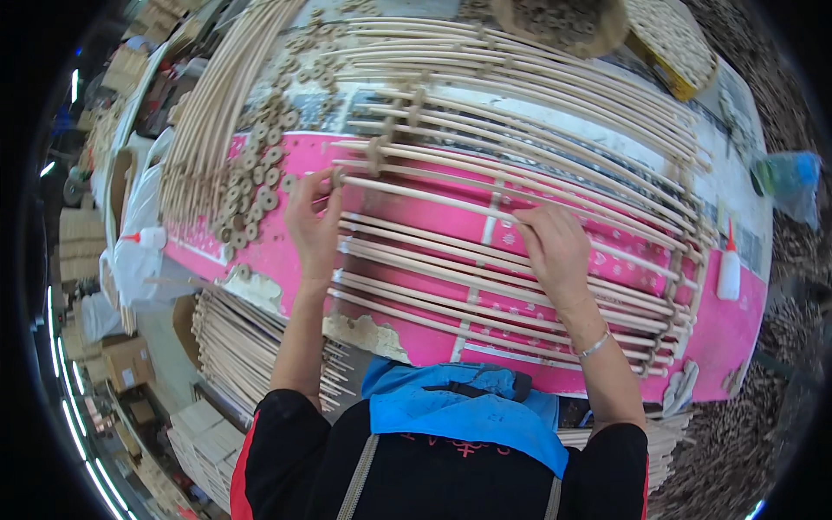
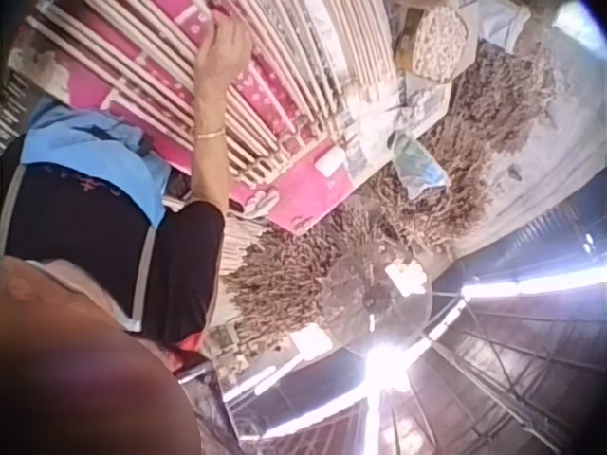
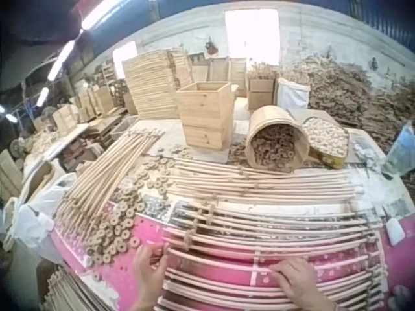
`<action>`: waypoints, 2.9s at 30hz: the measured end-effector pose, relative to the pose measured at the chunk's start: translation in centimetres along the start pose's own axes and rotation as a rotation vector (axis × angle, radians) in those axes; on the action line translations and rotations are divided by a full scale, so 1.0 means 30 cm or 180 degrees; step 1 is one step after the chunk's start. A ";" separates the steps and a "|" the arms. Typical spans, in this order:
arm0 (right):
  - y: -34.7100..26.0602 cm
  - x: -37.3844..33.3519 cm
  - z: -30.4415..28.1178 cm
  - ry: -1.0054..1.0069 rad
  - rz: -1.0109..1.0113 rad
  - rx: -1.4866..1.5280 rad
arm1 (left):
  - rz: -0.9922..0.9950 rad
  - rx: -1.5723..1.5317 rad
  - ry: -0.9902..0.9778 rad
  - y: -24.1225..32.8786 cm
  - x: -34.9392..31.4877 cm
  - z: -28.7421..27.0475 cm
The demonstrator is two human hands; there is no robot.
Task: Assemble a wooden mat by sliding small wooden rings onto dowels and securing them with glue.
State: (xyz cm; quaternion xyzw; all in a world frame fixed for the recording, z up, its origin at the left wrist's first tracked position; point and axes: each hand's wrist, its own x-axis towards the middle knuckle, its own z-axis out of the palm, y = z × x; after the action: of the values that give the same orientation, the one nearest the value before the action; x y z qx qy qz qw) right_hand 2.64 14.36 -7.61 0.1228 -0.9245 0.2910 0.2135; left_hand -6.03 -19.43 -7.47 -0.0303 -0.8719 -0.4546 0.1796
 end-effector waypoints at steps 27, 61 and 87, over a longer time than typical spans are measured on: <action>0.115 -0.040 0.060 -0.0212 0.0481 0.0230 | 0.0140 0.0263 -0.0689 -0.022 -0.047 0.055; 0.000 -0.003 -0.052 -0.0240 0.0226 -0.0541 | 0.0210 0.0964 -0.0120 -0.088 0.046 -0.084; -0.022 -0.058 -0.065 -0.0881 0.0280 0.0360 | -0.0754 -0.0211 -0.0597 -0.231 0.031 -0.243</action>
State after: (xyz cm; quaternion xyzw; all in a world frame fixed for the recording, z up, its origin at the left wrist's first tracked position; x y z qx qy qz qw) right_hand 5.04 15.15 -6.66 0.1330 -0.9317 0.3320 0.0638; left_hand -6.31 -29.43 -8.76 0.0245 -0.8669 -0.4962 0.0414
